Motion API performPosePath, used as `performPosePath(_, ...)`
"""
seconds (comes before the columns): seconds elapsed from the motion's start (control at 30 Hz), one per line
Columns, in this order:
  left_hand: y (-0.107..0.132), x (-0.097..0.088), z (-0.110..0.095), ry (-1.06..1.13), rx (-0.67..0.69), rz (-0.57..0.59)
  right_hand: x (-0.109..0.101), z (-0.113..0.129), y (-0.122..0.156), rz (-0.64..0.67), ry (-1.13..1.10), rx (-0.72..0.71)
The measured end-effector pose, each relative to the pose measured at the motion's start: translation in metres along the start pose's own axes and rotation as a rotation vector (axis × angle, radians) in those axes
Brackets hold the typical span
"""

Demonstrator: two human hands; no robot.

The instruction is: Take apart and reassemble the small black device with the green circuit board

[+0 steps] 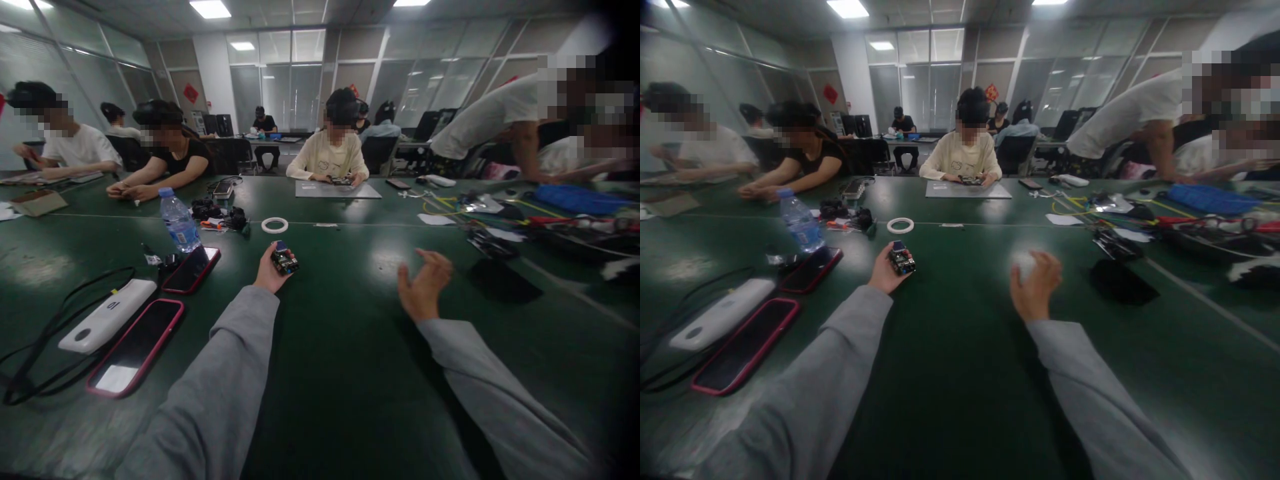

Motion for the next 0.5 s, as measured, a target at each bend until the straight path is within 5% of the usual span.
performPosePath(0.13,-0.001,0.0,0.001,-0.024,0.005,-0.002,0.03,0.161,0.025,0.349,-0.188,-0.4)
performPosePath(0.23,0.0,0.001,0.003,-0.026,-0.057,0.0,0.043,0.23,0.041,0.528,-0.23,-0.656)
performPosePath(0.33,0.002,0.002,0.005,-0.04,-0.126,0.041,0.061,0.241,0.037,0.559,-0.263,-0.62)
performPosePath(0.5,0.005,-0.002,0.005,-0.052,-0.075,0.081,0.088,0.219,0.027,0.584,-0.351,-0.477)
Point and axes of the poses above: each hand's wrist, its own y-axis away from the middle knuckle, its own x-axis out of the palm, z = x × y, the point moved 4 cm from there along -y, towards the middle knuckle, and after that the axes turned 9 degrees about z, right-handed, at the moved point
